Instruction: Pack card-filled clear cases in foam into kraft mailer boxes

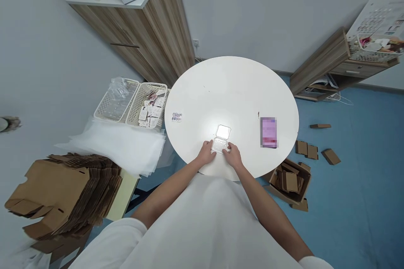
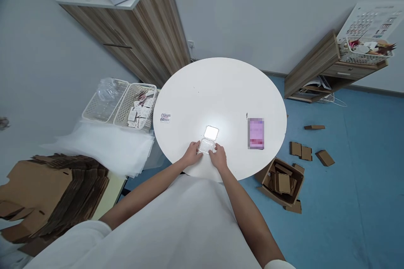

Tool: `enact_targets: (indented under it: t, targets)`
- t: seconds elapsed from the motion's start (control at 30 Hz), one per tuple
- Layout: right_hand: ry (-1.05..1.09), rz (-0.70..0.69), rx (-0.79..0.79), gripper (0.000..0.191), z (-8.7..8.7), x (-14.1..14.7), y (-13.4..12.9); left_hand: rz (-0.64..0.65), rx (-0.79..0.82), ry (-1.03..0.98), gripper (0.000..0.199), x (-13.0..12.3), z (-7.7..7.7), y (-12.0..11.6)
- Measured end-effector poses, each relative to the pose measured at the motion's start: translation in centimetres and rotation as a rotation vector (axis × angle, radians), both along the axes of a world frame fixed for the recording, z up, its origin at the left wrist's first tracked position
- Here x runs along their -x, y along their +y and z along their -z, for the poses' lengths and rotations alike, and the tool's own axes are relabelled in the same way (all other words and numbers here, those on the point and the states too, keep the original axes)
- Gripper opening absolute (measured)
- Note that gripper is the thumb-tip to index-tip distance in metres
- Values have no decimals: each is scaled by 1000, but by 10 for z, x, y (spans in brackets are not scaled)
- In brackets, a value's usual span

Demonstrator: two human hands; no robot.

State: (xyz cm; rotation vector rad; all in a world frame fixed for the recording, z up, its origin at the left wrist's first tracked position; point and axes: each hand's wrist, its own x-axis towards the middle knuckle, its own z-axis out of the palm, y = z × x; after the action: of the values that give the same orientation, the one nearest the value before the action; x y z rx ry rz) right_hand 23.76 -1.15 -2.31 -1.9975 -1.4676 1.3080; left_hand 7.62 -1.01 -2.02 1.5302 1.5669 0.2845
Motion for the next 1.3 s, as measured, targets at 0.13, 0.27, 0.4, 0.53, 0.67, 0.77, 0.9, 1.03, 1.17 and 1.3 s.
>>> enact_targets:
  t: [0.13, 0.27, 0.4, 0.53, 0.67, 0.77, 0.9, 1.03, 1.17, 1.3]
  targets:
    - [-31, -65, -14, 36, -3, 7, 12, -5, 15, 2, 41, -1, -2, 8]
    - [-44, -80, -15, 29, -6, 10, 20, 23, 10, 9, 39, 1, -2, 15]
    - [-47, -69, -8, 27, -7, 11, 19, 37, 4, -8, 43, 3, -1, 15]
    - [-40, -58, -6, 34, -7, 13, 17, 51, 20, -48, 42, 5, -3, 15]
    - [-53, 17, -1, 51, -8, 13, 12, 51, 45, -86, 46, 10, -5, 15]
    - [-111, 146, -68, 57, -15, 18, 9, 27, 45, -107, 51, 23, -7, 18]
    - [-108, 169, -185, 53, -31, 48, 19, -15, -28, -117, 49, 60, -13, 31]
    - [-51, -23, -166, 51, -42, 104, 43, -90, -146, -16, 42, 115, -20, 54]
    - [-59, -181, -108, 52, -37, 157, 71, -152, -213, 100, 42, 170, -23, 79]
    - [-101, -211, -106, 55, -25, 190, 99, -131, -186, 200, 49, 206, -22, 104]
